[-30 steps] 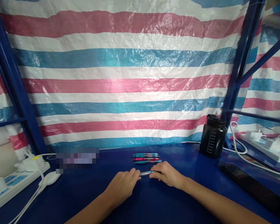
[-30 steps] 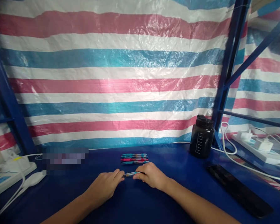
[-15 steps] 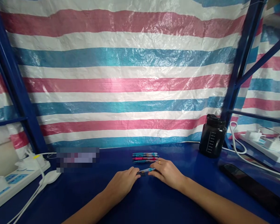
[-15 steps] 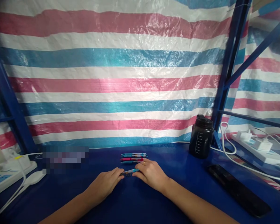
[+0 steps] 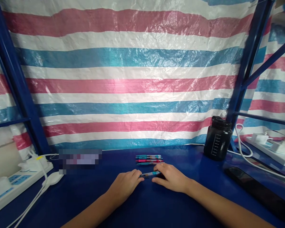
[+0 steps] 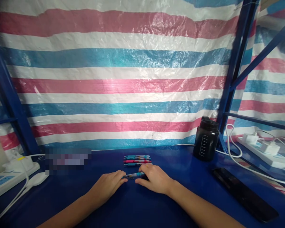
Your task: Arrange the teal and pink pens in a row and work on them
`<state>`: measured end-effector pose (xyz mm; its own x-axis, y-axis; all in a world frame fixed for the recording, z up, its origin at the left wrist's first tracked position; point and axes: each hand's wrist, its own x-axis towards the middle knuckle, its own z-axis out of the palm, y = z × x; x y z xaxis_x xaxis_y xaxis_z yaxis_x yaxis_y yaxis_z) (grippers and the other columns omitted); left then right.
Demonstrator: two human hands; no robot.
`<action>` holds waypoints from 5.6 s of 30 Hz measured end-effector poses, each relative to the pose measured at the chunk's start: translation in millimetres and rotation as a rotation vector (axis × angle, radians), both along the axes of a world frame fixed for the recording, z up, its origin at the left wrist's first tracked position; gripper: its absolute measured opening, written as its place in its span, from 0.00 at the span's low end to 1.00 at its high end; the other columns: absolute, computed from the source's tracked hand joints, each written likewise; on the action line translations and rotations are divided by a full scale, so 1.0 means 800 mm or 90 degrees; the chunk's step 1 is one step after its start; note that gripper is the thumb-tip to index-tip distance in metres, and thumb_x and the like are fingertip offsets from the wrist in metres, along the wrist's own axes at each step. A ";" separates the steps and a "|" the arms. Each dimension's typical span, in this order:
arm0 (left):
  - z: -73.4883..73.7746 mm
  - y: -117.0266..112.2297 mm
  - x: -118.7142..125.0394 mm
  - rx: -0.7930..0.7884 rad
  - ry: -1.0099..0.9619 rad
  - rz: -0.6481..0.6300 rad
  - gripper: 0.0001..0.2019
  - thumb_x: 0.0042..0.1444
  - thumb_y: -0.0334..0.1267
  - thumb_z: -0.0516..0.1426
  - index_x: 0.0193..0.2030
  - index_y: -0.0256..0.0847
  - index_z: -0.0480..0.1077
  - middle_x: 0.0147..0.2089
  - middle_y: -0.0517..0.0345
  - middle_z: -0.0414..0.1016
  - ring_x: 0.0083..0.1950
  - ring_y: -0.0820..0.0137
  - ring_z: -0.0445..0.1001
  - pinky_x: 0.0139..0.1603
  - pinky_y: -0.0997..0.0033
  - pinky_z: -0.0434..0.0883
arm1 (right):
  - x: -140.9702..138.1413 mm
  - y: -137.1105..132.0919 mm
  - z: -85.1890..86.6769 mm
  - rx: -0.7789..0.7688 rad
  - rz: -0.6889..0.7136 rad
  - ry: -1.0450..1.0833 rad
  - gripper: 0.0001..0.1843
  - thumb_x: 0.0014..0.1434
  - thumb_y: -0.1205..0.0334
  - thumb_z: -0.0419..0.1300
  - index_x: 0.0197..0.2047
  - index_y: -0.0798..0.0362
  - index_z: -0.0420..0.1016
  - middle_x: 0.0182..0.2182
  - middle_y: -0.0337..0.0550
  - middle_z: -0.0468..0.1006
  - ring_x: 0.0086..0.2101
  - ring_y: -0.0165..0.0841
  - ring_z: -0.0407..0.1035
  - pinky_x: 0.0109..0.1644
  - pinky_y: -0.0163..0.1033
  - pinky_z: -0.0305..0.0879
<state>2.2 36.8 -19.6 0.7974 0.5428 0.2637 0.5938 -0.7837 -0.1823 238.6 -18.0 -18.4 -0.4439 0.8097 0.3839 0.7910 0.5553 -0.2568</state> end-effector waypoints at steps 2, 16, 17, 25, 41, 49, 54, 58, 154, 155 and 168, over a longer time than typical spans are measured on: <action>0.003 -0.001 0.000 -0.004 0.012 -0.004 0.10 0.69 0.41 0.49 0.39 0.40 0.67 0.35 0.60 0.75 0.35 0.68 0.77 0.31 0.75 0.68 | -0.002 0.000 0.000 -0.009 0.012 -0.027 0.15 0.70 0.53 0.46 0.41 0.53 0.68 0.36 0.45 0.75 0.38 0.37 0.70 0.43 0.40 0.65; 0.000 -0.001 0.001 0.014 0.031 -0.035 0.14 0.70 0.44 0.45 0.39 0.41 0.66 0.32 0.61 0.75 0.30 0.69 0.77 0.26 0.77 0.67 | -0.003 -0.008 0.011 -0.020 0.051 -0.065 0.13 0.70 0.54 0.47 0.42 0.53 0.67 0.37 0.45 0.74 0.36 0.35 0.69 0.41 0.38 0.64; 0.000 -0.002 0.001 0.013 0.030 -0.036 0.14 0.70 0.44 0.45 0.39 0.41 0.66 0.33 0.61 0.75 0.30 0.68 0.77 0.26 0.77 0.67 | -0.004 -0.008 0.010 -0.021 0.039 -0.066 0.14 0.71 0.57 0.44 0.41 0.53 0.66 0.36 0.45 0.73 0.35 0.35 0.69 0.40 0.38 0.64; 0.001 -0.002 0.000 0.005 0.034 -0.038 0.14 0.70 0.44 0.45 0.40 0.41 0.66 0.33 0.61 0.75 0.30 0.69 0.77 0.27 0.78 0.67 | -0.006 -0.010 0.008 -0.017 0.030 -0.057 0.09 0.67 0.56 0.52 0.45 0.52 0.62 0.38 0.45 0.74 0.38 0.36 0.70 0.41 0.38 0.64; 0.001 -0.004 -0.001 0.019 0.020 -0.068 0.14 0.70 0.44 0.44 0.42 0.42 0.67 0.34 0.60 0.76 0.32 0.70 0.77 0.27 0.77 0.67 | -0.012 -0.009 0.007 0.041 0.012 -0.147 0.08 0.68 0.58 0.50 0.40 0.53 0.65 0.36 0.45 0.74 0.36 0.36 0.70 0.36 0.37 0.63; 0.011 -0.010 0.001 0.004 0.044 -0.033 0.13 0.70 0.40 0.45 0.37 0.41 0.65 0.30 0.61 0.77 0.29 0.67 0.77 0.26 0.75 0.66 | -0.005 -0.002 0.001 0.057 -0.038 -0.139 0.02 0.64 0.67 0.51 0.40 0.53 0.61 0.37 0.46 0.73 0.36 0.36 0.69 0.38 0.38 0.64; 0.010 -0.009 -0.001 0.005 0.012 -0.079 0.10 0.68 0.37 0.46 0.37 0.41 0.65 0.32 0.61 0.76 0.31 0.67 0.77 0.27 0.73 0.66 | -0.014 -0.006 0.003 0.096 0.001 -0.185 0.06 0.66 0.62 0.51 0.44 0.53 0.65 0.37 0.46 0.75 0.39 0.38 0.69 0.46 0.41 0.64; 0.007 -0.007 -0.003 0.020 -0.007 -0.122 0.11 0.69 0.37 0.45 0.39 0.40 0.66 0.32 0.60 0.75 0.31 0.66 0.77 0.27 0.71 0.66 | -0.021 -0.012 0.005 0.117 0.061 -0.227 0.13 0.68 0.68 0.46 0.53 0.55 0.65 0.42 0.47 0.75 0.40 0.37 0.69 0.46 0.40 0.64; 0.021 -0.011 -0.004 -0.109 -0.002 -0.102 0.13 0.64 0.31 0.45 0.47 0.44 0.69 0.35 0.60 0.73 0.34 0.68 0.74 0.32 0.73 0.65 | -0.007 -0.010 0.017 -0.012 -0.135 -0.279 0.21 0.70 0.58 0.42 0.35 0.55 0.74 0.32 0.47 0.81 0.31 0.38 0.76 0.33 0.37 0.61; 0.020 -0.011 -0.004 -0.102 -0.004 -0.102 0.13 0.64 0.31 0.45 0.47 0.44 0.69 0.34 0.60 0.73 0.34 0.68 0.74 0.32 0.73 0.65 | -0.007 -0.010 0.017 -0.007 -0.131 -0.279 0.21 0.70 0.58 0.42 0.35 0.54 0.73 0.32 0.46 0.81 0.31 0.38 0.76 0.33 0.37 0.60; 0.020 -0.012 -0.006 -0.085 0.012 -0.099 0.15 0.64 0.30 0.47 0.51 0.45 0.68 0.36 0.59 0.74 0.35 0.66 0.75 0.33 0.72 0.67 | -0.008 -0.008 0.014 0.020 -0.119 -0.277 0.21 0.71 0.58 0.42 0.35 0.54 0.71 0.30 0.45 0.80 0.29 0.36 0.76 0.31 0.36 0.58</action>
